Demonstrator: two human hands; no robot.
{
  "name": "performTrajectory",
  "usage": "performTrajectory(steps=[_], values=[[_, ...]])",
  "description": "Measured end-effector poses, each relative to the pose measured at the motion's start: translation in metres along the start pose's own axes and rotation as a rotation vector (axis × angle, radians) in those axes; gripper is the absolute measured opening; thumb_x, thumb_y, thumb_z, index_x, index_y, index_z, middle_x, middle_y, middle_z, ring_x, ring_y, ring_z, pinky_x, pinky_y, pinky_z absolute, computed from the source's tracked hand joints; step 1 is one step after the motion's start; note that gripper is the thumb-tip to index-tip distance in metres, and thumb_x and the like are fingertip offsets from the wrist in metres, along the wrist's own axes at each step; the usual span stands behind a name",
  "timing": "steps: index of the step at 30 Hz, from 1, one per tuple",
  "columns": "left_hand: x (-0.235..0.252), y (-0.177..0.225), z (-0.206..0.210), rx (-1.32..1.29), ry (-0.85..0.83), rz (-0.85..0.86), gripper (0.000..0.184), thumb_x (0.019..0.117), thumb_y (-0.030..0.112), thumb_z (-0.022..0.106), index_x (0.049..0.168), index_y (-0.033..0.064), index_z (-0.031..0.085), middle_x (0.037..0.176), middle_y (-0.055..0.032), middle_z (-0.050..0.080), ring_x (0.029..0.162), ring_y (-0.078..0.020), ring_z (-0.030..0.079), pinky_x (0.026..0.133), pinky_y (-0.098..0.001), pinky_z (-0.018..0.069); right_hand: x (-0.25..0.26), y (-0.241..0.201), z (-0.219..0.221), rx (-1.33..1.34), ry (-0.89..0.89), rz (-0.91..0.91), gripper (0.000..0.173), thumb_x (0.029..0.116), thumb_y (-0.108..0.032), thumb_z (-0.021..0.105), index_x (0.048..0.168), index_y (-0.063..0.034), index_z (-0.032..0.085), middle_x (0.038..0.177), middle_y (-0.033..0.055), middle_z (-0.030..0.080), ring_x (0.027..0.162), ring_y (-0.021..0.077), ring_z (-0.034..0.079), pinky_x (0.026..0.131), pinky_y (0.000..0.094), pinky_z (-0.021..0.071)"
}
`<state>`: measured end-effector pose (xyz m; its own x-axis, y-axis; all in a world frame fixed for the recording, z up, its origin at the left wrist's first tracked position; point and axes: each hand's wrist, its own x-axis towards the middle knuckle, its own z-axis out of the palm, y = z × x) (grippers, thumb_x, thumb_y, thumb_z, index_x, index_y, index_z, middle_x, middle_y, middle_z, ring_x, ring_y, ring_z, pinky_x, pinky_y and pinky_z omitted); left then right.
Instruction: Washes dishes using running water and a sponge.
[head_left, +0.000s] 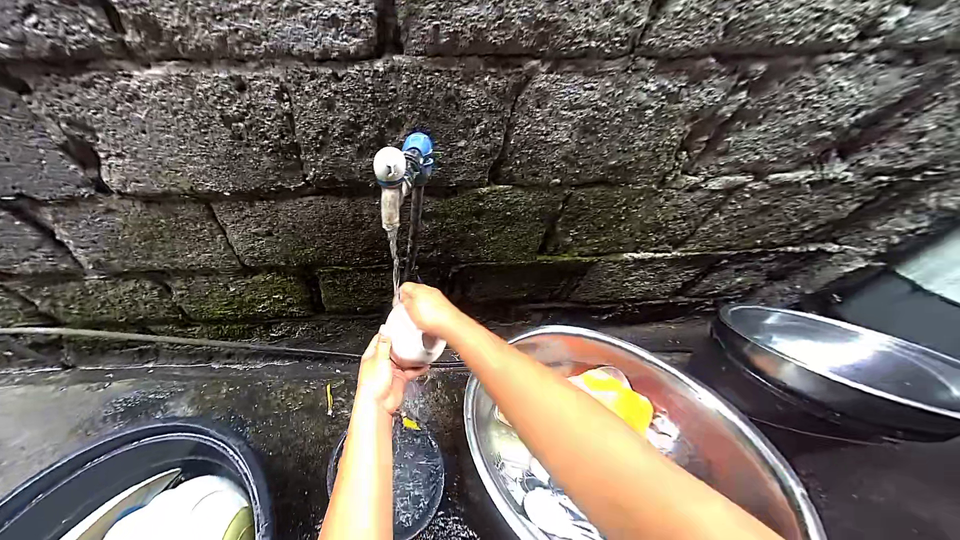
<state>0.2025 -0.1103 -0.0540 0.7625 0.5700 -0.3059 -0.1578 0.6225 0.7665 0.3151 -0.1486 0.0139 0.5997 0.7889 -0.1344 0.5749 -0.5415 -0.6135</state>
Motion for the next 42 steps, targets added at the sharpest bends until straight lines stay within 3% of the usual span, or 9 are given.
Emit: performTrajectory(steps=[4,10,15,19,24,28,33,38,42], values=[[0.0,0.006,0.008,-0.099,0.062,0.104,0.04,0.1131,0.037,0.028,0.137,0.0128,0.048,0.104,-0.0086,0.065,0.086,-0.0175,0.068,0.071,-0.0362,0.0585,-0.007,-0.012,0.029,-0.337,0.156,-0.278,0.035,0.1069,-0.017,0.042,0.128,-0.0063,0.068,0.141,0.0129,0.062,0.142,0.0315,0.047,0.119,0.0582,0.0294],[-0.003,0.01,0.015,-0.103,0.068,0.149,0.045,0.1132,0.034,0.029,0.147,0.0074,0.042,0.131,-0.0203,0.058,0.109,-0.0322,0.066,0.086,-0.0491,0.0579,0.006,-0.019,-0.023,-0.061,-0.022,0.071,0.037,0.1113,-0.012,0.035,0.132,0.0062,0.061,0.14,0.0278,0.058,0.135,0.0419,0.052,0.11,0.0603,0.0389],[0.003,0.007,0.009,-0.068,0.09,0.141,0.04,0.1129,0.035,0.03,0.135,0.008,0.05,0.108,-0.0133,0.065,0.089,-0.0239,0.07,0.071,-0.0411,0.0603,0.002,-0.013,0.004,-0.314,-0.003,-0.258,0.039,0.1075,-0.025,0.041,0.133,-0.0086,0.066,0.142,0.0148,0.059,0.139,0.0359,0.047,0.107,0.0606,0.0397],[-0.001,0.014,0.003,-0.09,0.019,0.052,0.054,0.1116,0.046,0.024,0.151,0.012,0.038,0.141,-0.0187,0.054,0.12,-0.0348,0.061,0.091,-0.0542,0.055,0.01,-0.006,-0.031,0.019,-0.191,-0.172,0.04,0.1036,-0.036,0.06,0.112,0.0034,0.064,0.112,0.0241,0.064,0.108,0.0345,0.061,0.093,0.0565,0.0455],[0.003,0.022,0.0,-0.085,0.048,-0.046,0.059,0.1085,0.054,0.028,0.15,0.0143,0.04,0.142,-0.0182,0.055,0.123,-0.036,0.06,0.094,-0.0555,0.0535,0.009,0.004,-0.025,-0.02,-0.098,-0.156,0.051,0.1047,-0.044,0.056,0.08,0.0007,0.059,0.082,0.0165,0.059,0.081,0.0301,0.058,0.075,0.0537,0.0445],[0.007,0.004,0.019,-0.288,0.115,0.04,0.063,0.1076,0.06,0.02,0.151,0.017,0.038,0.144,-0.0137,0.053,0.126,-0.0305,0.057,0.097,-0.0524,0.0513,-0.003,-0.009,-0.01,-0.087,0.065,-0.145,0.051,0.108,-0.043,0.047,0.083,-0.0028,0.064,0.088,0.0168,0.065,0.09,0.0338,0.063,0.078,0.058,0.0457],[0.005,-0.002,0.013,-0.442,0.034,0.018,0.062,0.1054,0.064,0.019,0.131,0.0151,0.047,0.117,-0.0047,0.063,0.11,-0.0194,0.063,0.093,-0.0455,0.0542,-0.021,0.003,0.008,-0.614,-0.035,-0.711,0.037,0.1079,-0.027,0.047,0.099,0.0,0.07,0.089,0.0197,0.071,0.091,0.0394,0.071,0.077,0.0586,0.0521],[0.012,-0.006,0.006,-0.24,0.169,0.07,0.021,0.1078,0.025,0.039,0.12,0.0144,0.051,0.105,-0.0047,0.063,0.098,-0.0167,0.065,0.085,-0.0408,0.0565,-0.038,0.021,0.0,-0.658,-0.273,-0.761,0.027,0.1065,-0.007,0.046,0.122,-0.0001,0.067,0.104,0.0225,0.072,0.102,0.0418,0.069,0.09,0.0572,0.0515],[0.015,-0.004,0.002,-0.098,0.193,0.121,0.035,0.1101,0.024,0.034,0.144,0.0145,0.04,0.13,-0.0123,0.059,0.113,-0.0267,0.064,0.089,-0.0492,0.058,-0.034,0.042,-0.016,-0.789,-0.351,-0.709,0.042,0.1054,-0.001,0.047,0.145,-0.0101,0.058,0.131,0.0169,0.068,0.134,0.0358,0.055,0.126,0.0599,0.0114]])
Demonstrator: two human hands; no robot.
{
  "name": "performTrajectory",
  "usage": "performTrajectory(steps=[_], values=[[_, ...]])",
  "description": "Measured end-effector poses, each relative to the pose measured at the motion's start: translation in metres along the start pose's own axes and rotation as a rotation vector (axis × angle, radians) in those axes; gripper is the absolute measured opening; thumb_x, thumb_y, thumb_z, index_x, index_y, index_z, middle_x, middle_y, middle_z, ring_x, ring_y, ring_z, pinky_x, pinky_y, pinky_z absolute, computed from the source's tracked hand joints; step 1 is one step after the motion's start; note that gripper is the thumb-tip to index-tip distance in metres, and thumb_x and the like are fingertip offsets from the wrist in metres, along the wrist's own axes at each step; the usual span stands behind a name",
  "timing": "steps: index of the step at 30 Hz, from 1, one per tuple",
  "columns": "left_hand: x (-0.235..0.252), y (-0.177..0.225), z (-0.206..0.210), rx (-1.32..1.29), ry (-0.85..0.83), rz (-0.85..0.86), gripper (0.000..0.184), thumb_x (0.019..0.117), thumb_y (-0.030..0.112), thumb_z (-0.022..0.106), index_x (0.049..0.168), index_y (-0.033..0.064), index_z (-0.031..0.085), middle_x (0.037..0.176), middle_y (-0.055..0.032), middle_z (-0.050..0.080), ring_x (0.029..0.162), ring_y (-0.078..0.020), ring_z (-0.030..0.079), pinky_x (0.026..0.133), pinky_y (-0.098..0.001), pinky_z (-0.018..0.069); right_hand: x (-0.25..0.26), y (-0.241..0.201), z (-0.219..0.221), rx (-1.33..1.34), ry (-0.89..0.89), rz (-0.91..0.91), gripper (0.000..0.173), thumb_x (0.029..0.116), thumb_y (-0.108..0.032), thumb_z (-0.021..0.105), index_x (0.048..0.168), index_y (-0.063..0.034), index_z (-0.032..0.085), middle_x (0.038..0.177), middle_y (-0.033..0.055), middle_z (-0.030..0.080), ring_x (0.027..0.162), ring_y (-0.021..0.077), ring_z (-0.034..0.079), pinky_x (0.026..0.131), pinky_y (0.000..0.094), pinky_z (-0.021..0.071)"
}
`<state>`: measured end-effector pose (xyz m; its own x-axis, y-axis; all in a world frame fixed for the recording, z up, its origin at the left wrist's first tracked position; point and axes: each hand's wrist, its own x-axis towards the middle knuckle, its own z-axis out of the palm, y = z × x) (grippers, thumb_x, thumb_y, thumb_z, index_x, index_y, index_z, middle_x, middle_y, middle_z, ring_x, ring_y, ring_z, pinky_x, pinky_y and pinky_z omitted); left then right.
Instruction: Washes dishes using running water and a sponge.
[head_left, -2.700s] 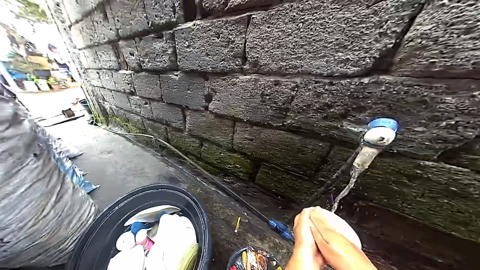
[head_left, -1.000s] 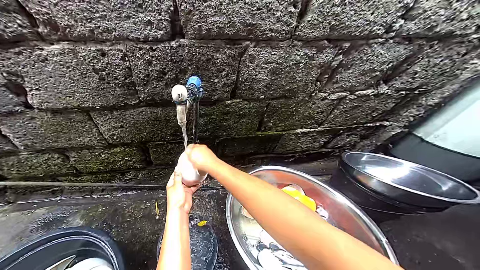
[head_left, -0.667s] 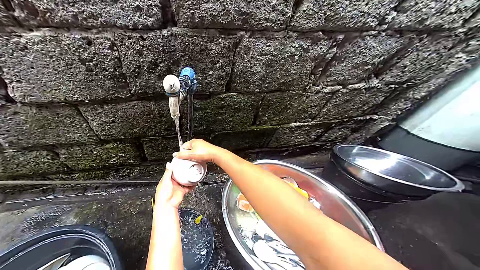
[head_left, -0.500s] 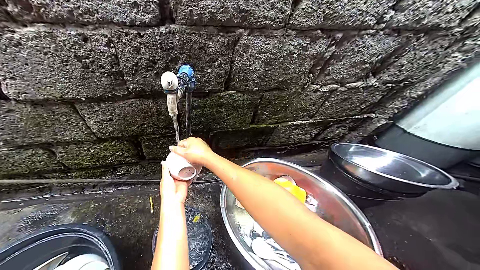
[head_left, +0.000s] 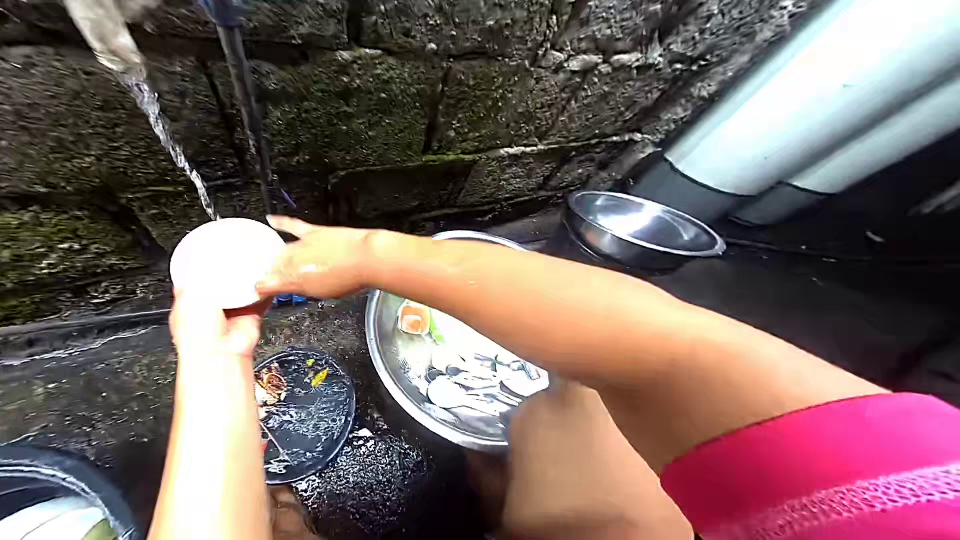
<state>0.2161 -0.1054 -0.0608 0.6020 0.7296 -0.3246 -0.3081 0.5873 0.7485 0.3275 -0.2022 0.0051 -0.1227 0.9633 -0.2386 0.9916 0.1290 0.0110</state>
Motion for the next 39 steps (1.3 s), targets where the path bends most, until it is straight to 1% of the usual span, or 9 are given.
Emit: performTrajectory(steps=[2,5,7,11,17,22,29,33,39], values=[[0.001,-0.001,-0.001,-0.024,-0.043,-0.013,0.039,0.1109,0.026,0.032,0.147,0.0155,0.039,0.138,-0.0134,0.057,0.121,-0.03,0.063,0.094,-0.052,0.0573,-0.008,0.018,0.0,-0.081,0.146,-0.008,0.036,0.1014,0.003,0.051,0.132,-0.0063,0.067,0.128,0.0168,0.068,0.139,0.0369,0.049,0.126,0.0611,0.0056],[0.001,0.0,0.002,-0.03,-0.074,-0.027,0.04,0.1105,0.029,0.034,0.148,0.0164,0.039,0.143,-0.0124,0.055,0.128,-0.0308,0.059,0.099,-0.0517,0.0556,-0.021,0.049,0.015,-0.054,0.516,0.097,0.039,0.1021,0.001,0.047,0.132,-0.0109,0.068,0.141,0.0134,0.063,0.144,0.0322,0.047,0.125,0.0543,0.0228],[-0.001,-0.003,0.004,-0.014,-0.071,-0.033,0.039,0.1101,0.03,0.037,0.147,0.0167,0.041,0.142,-0.0131,0.056,0.125,-0.0315,0.061,0.098,-0.0506,0.0571,-0.034,0.068,0.039,0.039,0.597,0.313,0.038,0.1,-0.001,0.05,0.133,-0.0117,0.067,0.14,0.0137,0.062,0.14,0.0324,0.05,0.118,0.0517,0.0354],[-0.007,-0.009,0.006,0.009,-0.007,-0.059,0.038,0.1084,0.022,0.035,0.145,0.0142,0.04,0.141,-0.0141,0.054,0.123,-0.0304,0.061,0.095,-0.0501,0.0569,-0.084,0.1,0.131,0.274,0.181,0.681,0.035,0.0949,-0.004,0.064,0.13,-0.0025,0.065,0.139,0.0249,0.057,0.138,0.0457,0.046,0.107,0.0646,0.0401],[-0.004,-0.008,-0.007,0.17,0.127,-0.083,0.03,0.1021,0.0,0.034,0.129,0.0043,0.047,0.113,-0.0131,0.063,0.098,-0.0218,0.068,0.082,-0.0414,0.0599,-0.123,0.107,0.311,0.645,-0.41,0.972,0.044,0.0966,-0.019,0.068,0.135,0.0029,0.062,0.142,0.0326,0.054,0.136,0.0522,0.046,0.113,0.0675,0.0337],[-0.005,-0.015,-0.003,0.184,0.263,-0.097,0.029,0.1014,0.003,0.033,0.126,0.0031,0.049,0.115,-0.0161,0.063,0.101,-0.0261,0.068,0.083,-0.0447,0.0603,-0.096,0.08,0.392,0.826,-0.548,1.052,0.054,0.1011,-0.025,0.061,0.15,-0.004,0.05,0.168,0.0271,0.017,0.156,0.0494,0.008,0.118,0.074,0.0162],[0.0,-0.015,-0.012,0.177,0.184,-0.059,0.028,0.1081,0.021,0.033,0.122,0.01,0.056,0.116,-0.0143,0.067,0.106,-0.0294,0.07,0.085,-0.049,0.0613,-0.091,0.069,0.416,0.776,-0.478,1.232,0.047,0.0977,-0.015,0.063,0.138,0.0082,0.057,0.158,0.0268,0.04,0.152,0.046,0.026,0.122,0.0677,0.0156],[-0.003,-0.013,-0.01,0.167,0.152,-0.039,0.031,0.1087,0.018,0.03,0.125,0.0069,0.053,0.119,-0.016,0.067,0.107,-0.0293,0.07,0.085,-0.0466,0.0614,-0.096,0.065,0.4,0.76,-0.299,1.319,0.035,0.1002,-0.007,0.056,0.131,0.0109,0.06,0.147,0.0279,0.052,0.144,0.0438,0.04,0.118,0.0606,0.0297],[-0.017,-0.003,-0.01,0.164,0.11,-0.102,0.036,0.1113,0.027,0.03,0.136,0.0087,0.049,0.125,-0.0171,0.064,0.109,-0.0308,0.068,0.087,-0.0483,0.0596,-0.105,0.057,0.368,0.677,0.08,1.28,0.023,0.101,-0.007,0.058,0.119,-0.0012,0.072,0.131,0.0241,0.064,0.132,0.0449,0.053,0.107,0.0614,0.0438]])
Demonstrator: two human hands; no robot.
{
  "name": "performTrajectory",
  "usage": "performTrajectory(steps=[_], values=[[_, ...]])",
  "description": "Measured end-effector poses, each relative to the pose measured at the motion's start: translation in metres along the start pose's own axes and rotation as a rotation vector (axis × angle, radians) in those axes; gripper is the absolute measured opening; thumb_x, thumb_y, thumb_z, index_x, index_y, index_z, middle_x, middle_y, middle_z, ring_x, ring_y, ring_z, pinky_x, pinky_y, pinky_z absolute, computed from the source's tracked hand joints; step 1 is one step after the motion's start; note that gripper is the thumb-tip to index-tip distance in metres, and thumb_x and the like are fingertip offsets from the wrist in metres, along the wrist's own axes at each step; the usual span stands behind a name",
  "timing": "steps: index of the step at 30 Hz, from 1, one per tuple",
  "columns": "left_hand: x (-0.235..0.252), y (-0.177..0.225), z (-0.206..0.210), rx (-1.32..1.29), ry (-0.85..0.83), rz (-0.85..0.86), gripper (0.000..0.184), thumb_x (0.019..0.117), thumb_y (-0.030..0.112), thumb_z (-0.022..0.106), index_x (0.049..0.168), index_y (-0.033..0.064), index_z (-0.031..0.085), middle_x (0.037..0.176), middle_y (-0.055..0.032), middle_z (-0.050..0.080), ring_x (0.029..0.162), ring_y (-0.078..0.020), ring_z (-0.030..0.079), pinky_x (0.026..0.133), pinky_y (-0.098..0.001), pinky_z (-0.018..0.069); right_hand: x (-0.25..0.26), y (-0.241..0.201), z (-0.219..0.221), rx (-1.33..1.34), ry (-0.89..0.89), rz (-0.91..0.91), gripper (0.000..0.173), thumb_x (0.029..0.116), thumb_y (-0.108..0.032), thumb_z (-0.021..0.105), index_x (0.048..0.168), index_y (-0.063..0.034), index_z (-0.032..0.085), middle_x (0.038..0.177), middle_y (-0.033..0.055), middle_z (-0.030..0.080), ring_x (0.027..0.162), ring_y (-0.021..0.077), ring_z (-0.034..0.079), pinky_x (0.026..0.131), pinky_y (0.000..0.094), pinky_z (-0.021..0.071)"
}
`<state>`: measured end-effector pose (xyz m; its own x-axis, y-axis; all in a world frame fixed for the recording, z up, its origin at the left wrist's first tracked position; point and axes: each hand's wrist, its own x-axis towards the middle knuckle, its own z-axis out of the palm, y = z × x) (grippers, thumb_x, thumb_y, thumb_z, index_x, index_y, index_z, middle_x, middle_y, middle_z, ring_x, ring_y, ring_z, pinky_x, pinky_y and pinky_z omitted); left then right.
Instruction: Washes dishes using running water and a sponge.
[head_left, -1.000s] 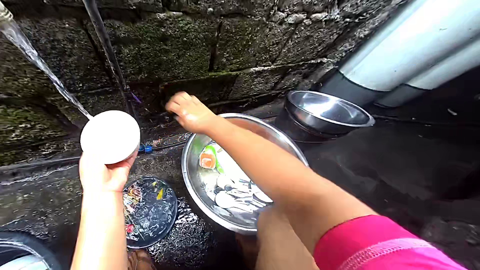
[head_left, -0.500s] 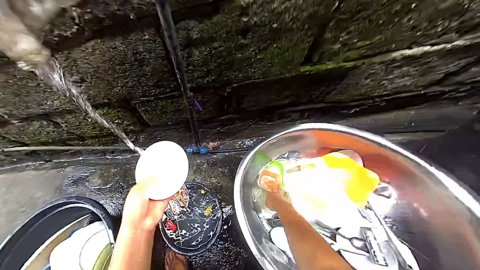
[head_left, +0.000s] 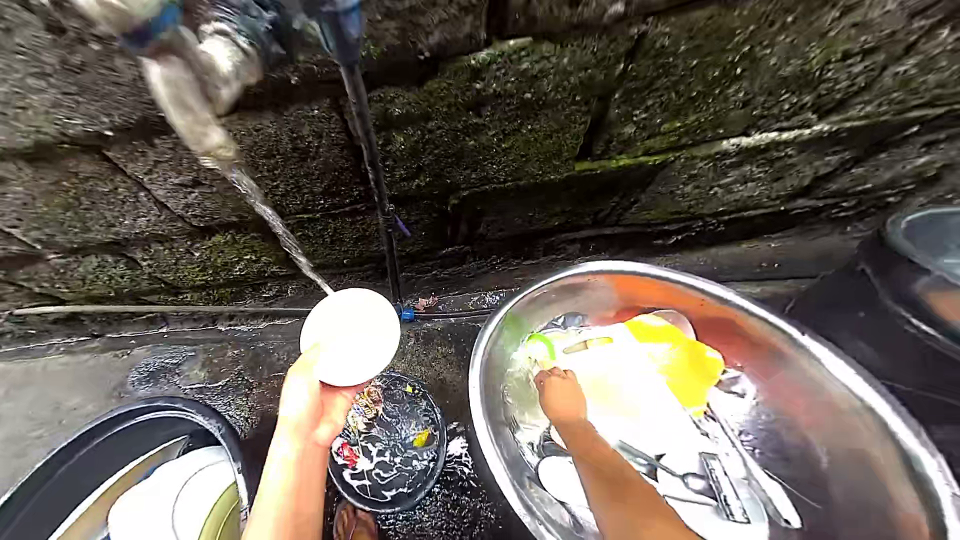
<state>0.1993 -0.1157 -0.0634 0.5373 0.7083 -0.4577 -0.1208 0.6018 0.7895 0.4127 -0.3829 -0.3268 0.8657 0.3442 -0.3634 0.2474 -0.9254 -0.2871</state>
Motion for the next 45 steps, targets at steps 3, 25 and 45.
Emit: performTrajectory(steps=[3,25,45], values=[[-0.004,0.005,-0.004,0.06,-0.048,-0.022,0.047,0.1118,0.042,0.029,0.143,0.012,0.046,0.129,-0.0155,0.063,0.111,-0.0295,0.067,0.089,-0.0466,0.0585,-0.014,-0.034,-0.026,-0.015,0.132,-0.188,0.034,0.0995,-0.003,0.057,0.133,-0.0019,0.063,0.133,0.0274,0.061,0.127,0.0479,0.056,0.105,0.0629,0.0446],[-0.011,0.023,-0.048,0.96,-0.03,0.633,0.067,0.0974,0.036,0.07,0.153,0.0067,0.047,0.145,-0.022,0.055,0.132,-0.0353,0.056,0.108,-0.0523,0.0483,-0.125,-0.266,-0.056,-0.372,0.296,-1.25,0.021,0.0838,0.008,0.069,0.104,0.0113,0.07,0.11,0.0344,0.068,0.109,0.0534,0.065,0.09,0.0681,0.0499],[-0.121,-0.052,-0.466,0.788,1.333,0.157,0.063,0.0963,0.036,0.071,0.146,0.0007,0.054,0.142,-0.0258,0.058,0.132,-0.0452,0.055,0.109,-0.066,0.0381,-0.087,-0.246,-0.09,-0.342,0.489,-1.426,0.012,0.0774,0.009,0.063,0.079,-0.0005,0.072,0.075,0.0204,0.062,0.07,0.0428,0.066,0.058,0.0583,0.0533]])
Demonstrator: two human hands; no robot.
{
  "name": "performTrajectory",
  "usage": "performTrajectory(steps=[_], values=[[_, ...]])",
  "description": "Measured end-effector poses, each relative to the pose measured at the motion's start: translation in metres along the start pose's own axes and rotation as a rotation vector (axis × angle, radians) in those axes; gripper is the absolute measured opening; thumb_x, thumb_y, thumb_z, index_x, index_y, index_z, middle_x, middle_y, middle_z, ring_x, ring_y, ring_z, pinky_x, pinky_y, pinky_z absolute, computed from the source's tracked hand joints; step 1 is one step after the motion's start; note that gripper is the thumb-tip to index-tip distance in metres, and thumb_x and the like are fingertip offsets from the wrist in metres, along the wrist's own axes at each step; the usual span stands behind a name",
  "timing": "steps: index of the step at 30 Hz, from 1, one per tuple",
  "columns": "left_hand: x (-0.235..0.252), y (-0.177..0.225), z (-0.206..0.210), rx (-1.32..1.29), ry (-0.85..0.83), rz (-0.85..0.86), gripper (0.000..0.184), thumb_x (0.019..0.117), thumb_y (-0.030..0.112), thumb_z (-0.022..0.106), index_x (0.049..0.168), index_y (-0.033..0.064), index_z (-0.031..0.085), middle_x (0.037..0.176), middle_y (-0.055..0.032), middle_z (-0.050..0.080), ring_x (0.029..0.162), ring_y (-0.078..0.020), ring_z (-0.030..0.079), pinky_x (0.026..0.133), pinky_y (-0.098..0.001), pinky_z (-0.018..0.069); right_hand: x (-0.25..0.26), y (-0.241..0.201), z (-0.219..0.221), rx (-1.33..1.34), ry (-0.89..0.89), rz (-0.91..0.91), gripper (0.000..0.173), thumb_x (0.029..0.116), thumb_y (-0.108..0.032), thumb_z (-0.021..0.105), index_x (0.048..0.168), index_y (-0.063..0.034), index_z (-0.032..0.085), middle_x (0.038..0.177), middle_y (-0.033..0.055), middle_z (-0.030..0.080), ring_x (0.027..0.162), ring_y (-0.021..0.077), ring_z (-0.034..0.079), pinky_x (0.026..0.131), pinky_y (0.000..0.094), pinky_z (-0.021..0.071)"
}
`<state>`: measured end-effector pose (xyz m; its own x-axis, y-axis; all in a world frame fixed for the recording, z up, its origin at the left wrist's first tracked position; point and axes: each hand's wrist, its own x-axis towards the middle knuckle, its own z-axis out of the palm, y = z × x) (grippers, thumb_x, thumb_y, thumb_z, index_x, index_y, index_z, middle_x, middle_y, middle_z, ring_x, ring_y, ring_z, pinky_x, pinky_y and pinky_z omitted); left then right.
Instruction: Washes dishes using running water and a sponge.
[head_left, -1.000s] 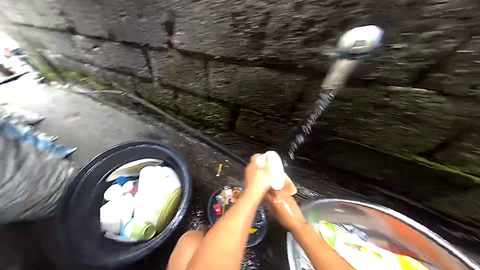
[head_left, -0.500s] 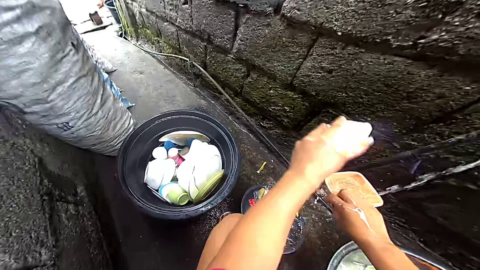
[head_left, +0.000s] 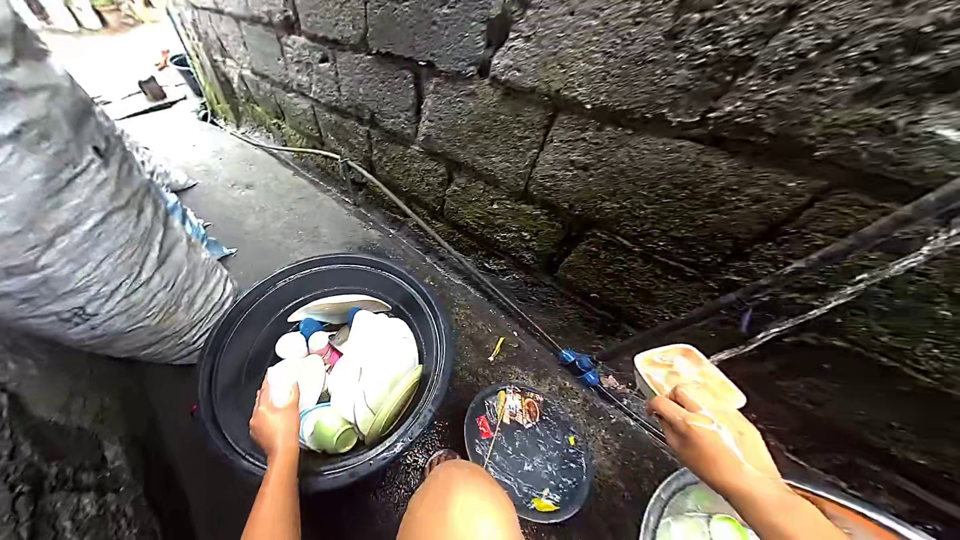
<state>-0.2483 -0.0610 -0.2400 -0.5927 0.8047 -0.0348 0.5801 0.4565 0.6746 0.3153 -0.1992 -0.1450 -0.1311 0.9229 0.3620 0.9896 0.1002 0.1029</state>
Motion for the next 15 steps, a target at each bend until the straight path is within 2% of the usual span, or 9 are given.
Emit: performTrajectory(steps=[3,7,9,10,12,13,15], values=[[-0.009,-0.005,0.015,0.081,-0.087,-0.067,0.066,0.0961,0.038,0.071,0.145,-0.0021,0.053,0.144,-0.0266,0.055,0.134,-0.0435,0.054,0.11,-0.0621,0.0394,-0.004,0.004,-0.001,-0.014,0.022,-0.024,0.012,0.0783,0.006,0.063,0.078,-0.0018,0.072,0.073,0.0184,0.061,0.069,0.0406,0.066,0.058,0.056,0.0539],[-0.021,-0.008,0.027,0.384,-0.378,-0.068,0.068,0.0961,0.044,0.068,0.139,-0.0073,0.056,0.144,-0.0335,0.05,0.137,-0.0457,0.049,0.111,-0.0587,0.0408,0.002,0.004,-0.01,-0.002,0.027,-0.052,0.013,0.0778,0.008,0.065,0.076,-0.0028,0.072,0.071,0.015,0.062,0.069,0.0376,0.067,0.06,0.0542,0.0547],[-0.023,-0.015,0.029,0.426,-0.442,-0.024,0.072,0.0946,0.044,0.07,0.14,-0.0095,0.053,0.148,-0.0378,0.043,0.14,-0.051,0.042,0.113,-0.0614,0.0386,0.005,-0.005,-0.023,0.03,-0.021,-0.02,0.012,0.0786,0.009,0.072,0.08,-0.0029,0.075,0.079,0.0173,0.069,0.078,0.04,0.071,0.069,0.0591,0.0582],[-0.022,-0.017,0.029,0.412,-0.448,0.004,0.076,0.0933,0.044,0.072,0.141,-0.0104,0.051,0.15,-0.0406,0.038,0.141,-0.0549,0.038,0.113,-0.064,0.0366,0.005,-0.008,-0.03,0.047,-0.04,0.002,0.013,0.0787,0.007,0.075,0.084,-0.0042,0.076,0.085,0.0172,0.072,0.084,0.0398,0.072,0.075,0.0597,0.0588],[-0.013,-0.008,0.023,0.288,-0.387,0.108,0.082,0.091,0.04,0.075,0.147,-0.0114,0.044,0.154,-0.047,0.023,0.143,-0.0648,0.022,0.115,-0.0724,0.0262,0.006,-0.009,-0.038,0.099,-0.033,0.027,0.019,0.0795,0.008,0.075,0.093,-0.006,0.078,0.094,0.017,0.074,0.092,0.039,0.072,0.083,0.0593,0.0583],[-0.008,0.006,0.02,0.218,-0.305,0.2,0.081,0.09,0.037,0.075,0.148,-0.0098,0.044,0.155,-0.0477,0.02,0.143,-0.067,0.018,0.115,-0.0748,0.022,0.007,-0.008,-0.04,0.116,-0.009,0.027,0.024,0.0798,0.008,0.074,0.098,-0.0071,0.079,0.097,0.0166,0.075,0.094,0.0384,0.072,0.084,0.0586,0.0584],[-0.006,0.061,0.012,-0.003,-0.154,0.451,0.069,0.0901,0.026,0.072,0.143,-0.0117,0.049,0.152,-0.0484,0.024,0.143,-0.0679,0.018,0.117,-0.0735,0.0148,0.006,-0.005,-0.042,0.132,0.038,0.041,0.034,0.082,0.008,0.072,0.111,-0.0085,0.077,0.106,0.0155,0.075,0.101,0.0367,0.072,0.089,0.057,0.0583]])
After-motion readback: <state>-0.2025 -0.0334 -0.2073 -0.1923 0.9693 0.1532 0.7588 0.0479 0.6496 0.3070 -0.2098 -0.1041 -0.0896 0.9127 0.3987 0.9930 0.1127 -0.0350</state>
